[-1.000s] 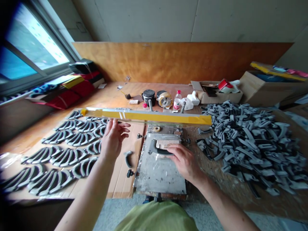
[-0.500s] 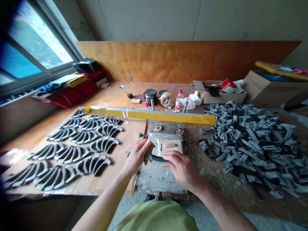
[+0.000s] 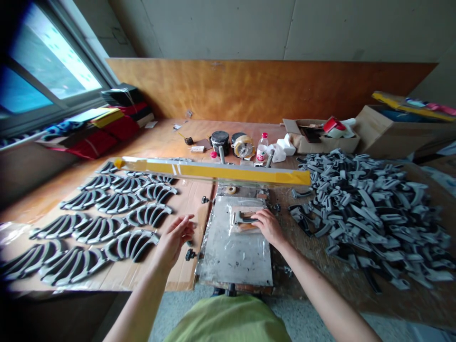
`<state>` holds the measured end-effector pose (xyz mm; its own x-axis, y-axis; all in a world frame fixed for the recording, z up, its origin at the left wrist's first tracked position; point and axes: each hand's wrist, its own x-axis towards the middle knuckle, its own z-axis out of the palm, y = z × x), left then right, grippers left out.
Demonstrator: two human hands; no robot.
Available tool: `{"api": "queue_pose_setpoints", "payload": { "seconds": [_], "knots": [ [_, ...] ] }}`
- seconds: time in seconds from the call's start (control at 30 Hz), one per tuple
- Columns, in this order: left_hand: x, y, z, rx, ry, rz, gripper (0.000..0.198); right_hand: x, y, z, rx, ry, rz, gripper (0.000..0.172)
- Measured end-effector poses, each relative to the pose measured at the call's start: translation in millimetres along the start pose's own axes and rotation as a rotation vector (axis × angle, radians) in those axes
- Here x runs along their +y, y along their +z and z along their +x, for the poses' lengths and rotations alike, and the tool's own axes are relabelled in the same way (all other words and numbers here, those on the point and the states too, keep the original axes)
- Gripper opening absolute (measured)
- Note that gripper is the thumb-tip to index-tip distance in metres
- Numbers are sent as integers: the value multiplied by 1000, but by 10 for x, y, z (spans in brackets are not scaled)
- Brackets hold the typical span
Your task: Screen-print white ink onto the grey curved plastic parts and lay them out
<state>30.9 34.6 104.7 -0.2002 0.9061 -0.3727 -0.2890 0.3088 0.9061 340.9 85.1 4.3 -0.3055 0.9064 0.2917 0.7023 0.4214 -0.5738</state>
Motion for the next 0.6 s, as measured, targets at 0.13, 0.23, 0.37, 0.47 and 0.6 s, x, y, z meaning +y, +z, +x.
{"api": "queue_pose_setpoints", "payload": {
  "seconds": [0.13,0.23,0.37,0.47,0.6],
  "knots": [
    [-82,-120,-4,51,-15,-8,50,-23,33,15,-60,-21,-131,19],
    [-81,-168,6,92,-12,7,50,-120,15,47,-102,-32,-263,25],
    [143,-108,78,80,82,0,49,-291,109,160,-138,-117,-300,41],
    [491,56,180,26,249,-69,52,-363,264,246,-264,-223,-262,47],
    [943,323,290,-65,410,-112,42,-374,427,263,-361,-259,-247,50]
  ]
}}
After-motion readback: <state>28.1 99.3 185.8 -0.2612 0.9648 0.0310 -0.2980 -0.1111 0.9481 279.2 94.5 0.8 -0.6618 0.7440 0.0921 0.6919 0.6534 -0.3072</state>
